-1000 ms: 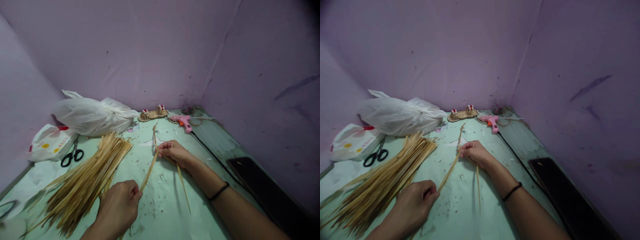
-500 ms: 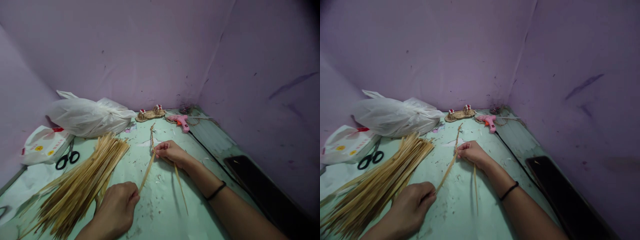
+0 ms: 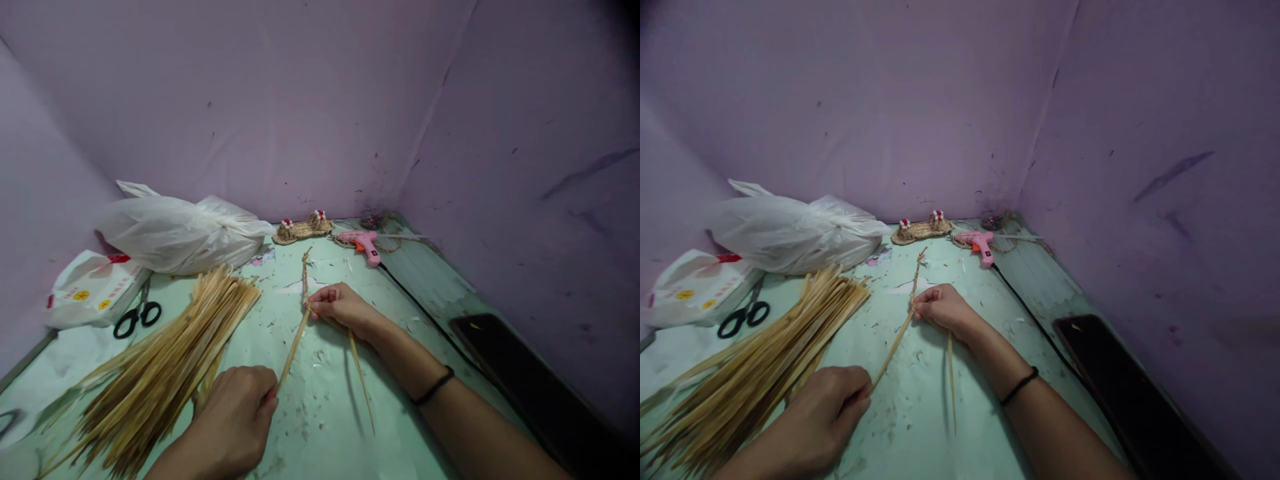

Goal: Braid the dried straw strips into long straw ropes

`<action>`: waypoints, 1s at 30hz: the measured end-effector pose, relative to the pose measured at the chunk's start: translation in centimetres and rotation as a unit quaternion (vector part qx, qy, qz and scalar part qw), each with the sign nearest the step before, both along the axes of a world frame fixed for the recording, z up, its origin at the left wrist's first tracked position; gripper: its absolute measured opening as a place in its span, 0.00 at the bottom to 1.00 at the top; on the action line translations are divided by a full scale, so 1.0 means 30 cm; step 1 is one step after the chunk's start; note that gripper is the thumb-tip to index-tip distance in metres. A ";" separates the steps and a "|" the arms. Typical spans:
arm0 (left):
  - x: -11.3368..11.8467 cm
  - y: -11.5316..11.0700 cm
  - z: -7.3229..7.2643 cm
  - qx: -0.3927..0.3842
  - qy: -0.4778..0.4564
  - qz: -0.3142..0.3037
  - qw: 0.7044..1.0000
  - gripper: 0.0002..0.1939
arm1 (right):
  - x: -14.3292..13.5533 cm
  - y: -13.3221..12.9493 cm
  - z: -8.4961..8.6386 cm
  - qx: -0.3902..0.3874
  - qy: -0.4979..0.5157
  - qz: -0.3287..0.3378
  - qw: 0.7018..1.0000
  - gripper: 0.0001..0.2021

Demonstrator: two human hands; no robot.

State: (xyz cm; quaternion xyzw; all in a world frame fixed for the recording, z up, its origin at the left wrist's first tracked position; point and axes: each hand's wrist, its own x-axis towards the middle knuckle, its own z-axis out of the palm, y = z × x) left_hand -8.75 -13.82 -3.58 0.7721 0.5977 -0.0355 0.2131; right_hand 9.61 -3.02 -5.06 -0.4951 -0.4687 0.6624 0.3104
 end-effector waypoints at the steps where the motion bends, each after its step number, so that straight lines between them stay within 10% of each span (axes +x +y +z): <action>1: -0.001 -0.002 0.000 0.001 -0.002 0.000 1.000 0.10 | -0.001 0.000 -0.001 0.002 0.000 0.002 1.000 0.02; 8: -0.021 0.039 0.028 -0.070 -0.145 0.093 0.982 0.13 | 0.002 0.004 0.002 -0.004 0.014 -0.003 1.000 0.02; 13: 0.076 0.189 0.111 -0.055 -0.382 0.337 0.859 0.15 | 0.009 0.007 0.005 -0.008 0.036 0.004 0.999 0.03; 19: 0.204 0.314 0.059 -0.259 -0.477 0.313 0.779 0.06 | 0.010 0.011 -0.017 0.034 0.085 0.052 0.995 0.04; 25: 0.195 0.321 -0.001 -0.252 -0.429 0.296 0.815 0.12 | 0.018 0.031 -0.055 0.138 -0.075 0.091 0.983 0.05; 30: 0.211 0.306 -0.009 -0.180 -0.326 0.319 0.872 0.09 | 0.018 0.010 -0.012 0.277 -0.319 0.112 0.899 0.07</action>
